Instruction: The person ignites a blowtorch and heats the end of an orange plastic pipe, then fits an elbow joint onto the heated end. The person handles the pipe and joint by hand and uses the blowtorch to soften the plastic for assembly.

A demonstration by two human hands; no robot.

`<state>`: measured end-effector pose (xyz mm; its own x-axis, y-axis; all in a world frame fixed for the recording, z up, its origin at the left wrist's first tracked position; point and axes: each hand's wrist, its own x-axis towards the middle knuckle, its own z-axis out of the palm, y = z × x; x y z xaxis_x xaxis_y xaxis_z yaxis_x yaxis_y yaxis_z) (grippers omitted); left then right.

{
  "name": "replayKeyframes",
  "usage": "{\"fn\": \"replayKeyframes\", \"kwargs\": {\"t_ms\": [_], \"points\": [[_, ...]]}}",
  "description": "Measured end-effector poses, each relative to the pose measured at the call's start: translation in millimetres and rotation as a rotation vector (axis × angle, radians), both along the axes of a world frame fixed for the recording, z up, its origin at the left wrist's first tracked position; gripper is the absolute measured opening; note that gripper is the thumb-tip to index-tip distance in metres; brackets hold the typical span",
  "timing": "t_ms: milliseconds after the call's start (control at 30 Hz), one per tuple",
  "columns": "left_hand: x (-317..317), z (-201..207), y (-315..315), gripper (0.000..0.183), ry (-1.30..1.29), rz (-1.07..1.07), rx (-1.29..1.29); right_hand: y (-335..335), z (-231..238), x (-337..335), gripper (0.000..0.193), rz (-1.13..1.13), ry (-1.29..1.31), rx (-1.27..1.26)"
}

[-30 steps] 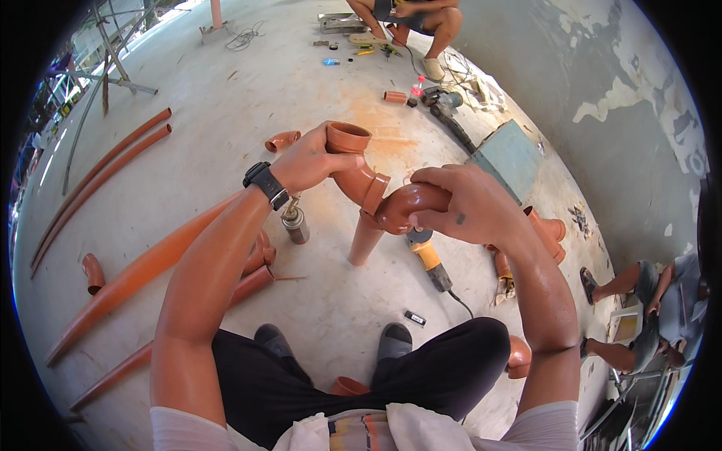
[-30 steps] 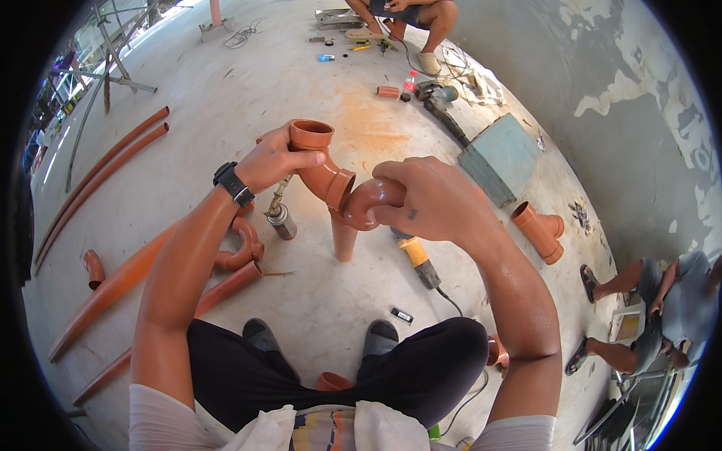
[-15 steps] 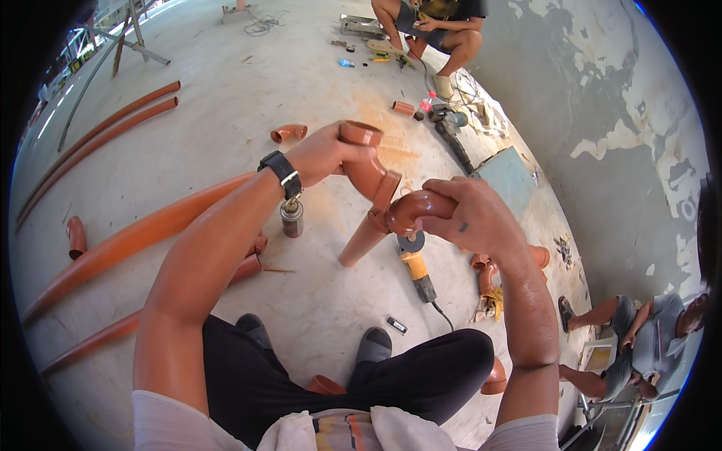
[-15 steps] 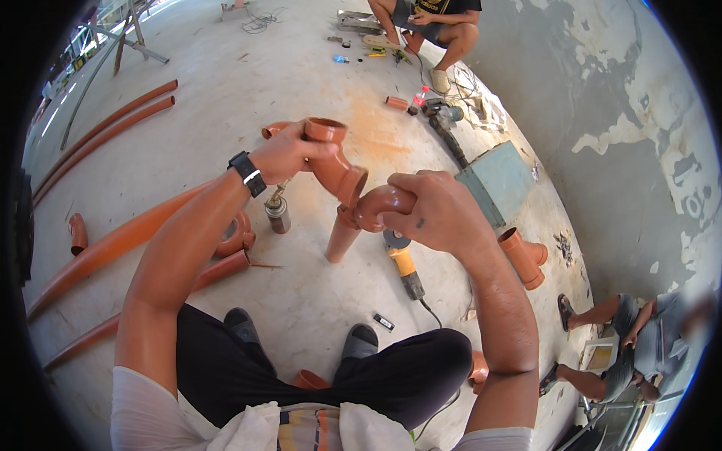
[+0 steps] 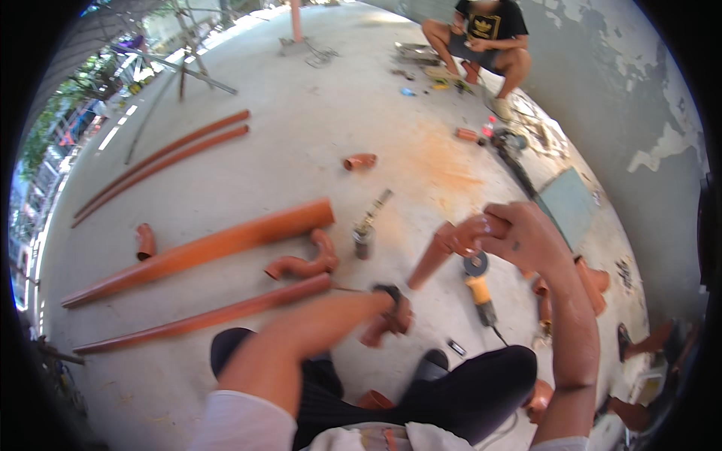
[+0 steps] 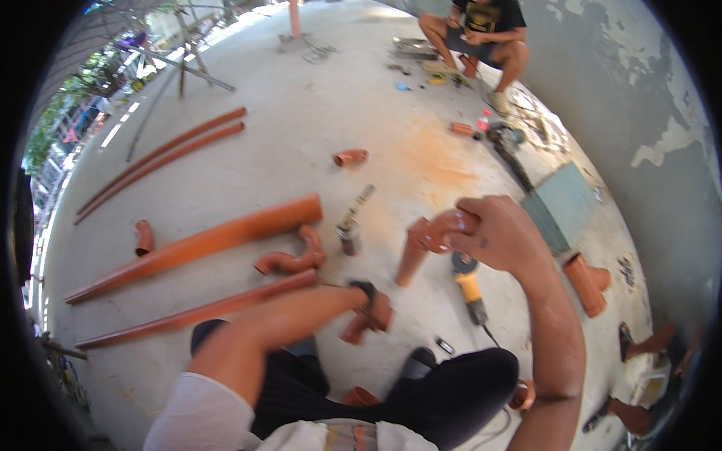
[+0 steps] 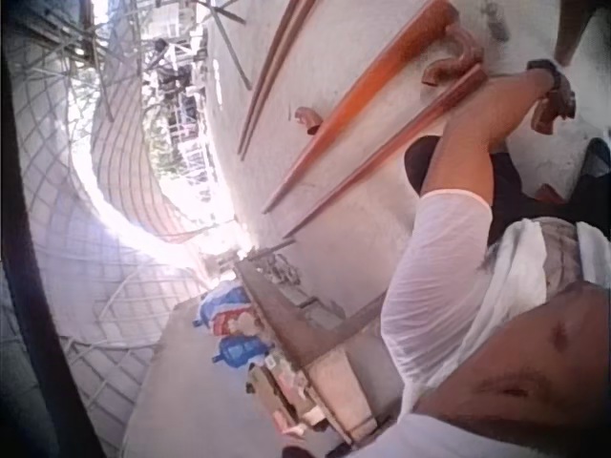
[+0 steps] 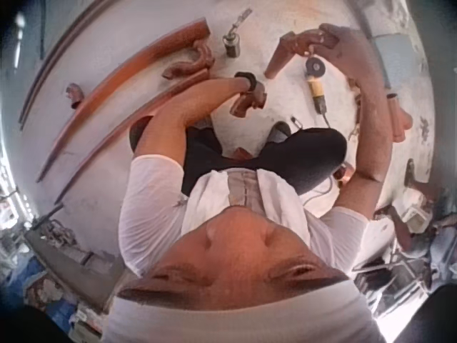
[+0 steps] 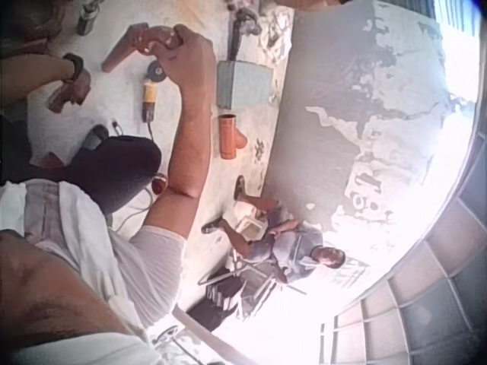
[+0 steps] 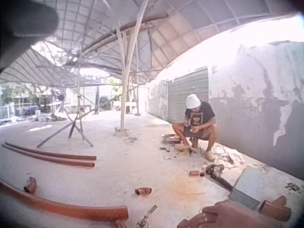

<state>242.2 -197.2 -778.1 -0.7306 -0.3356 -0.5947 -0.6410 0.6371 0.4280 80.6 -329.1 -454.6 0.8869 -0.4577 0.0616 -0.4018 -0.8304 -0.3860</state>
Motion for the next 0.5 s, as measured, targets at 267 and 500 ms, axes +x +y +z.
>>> {"fn": "replayKeyframes", "kwargs": {"t_ms": [267,500], "points": [[-35.3,-56.9,-11.9,0.066,-0.248,1.085,0.182,1.3,1.4,-8.0,0.035,-0.072,0.016,0.017],[-7.3,-44.2,-1.4,0.11,0.475,1.472,-0.46,-1.3,-1.8,-12.4,0.037,-0.1,0.036,-0.13]]}}
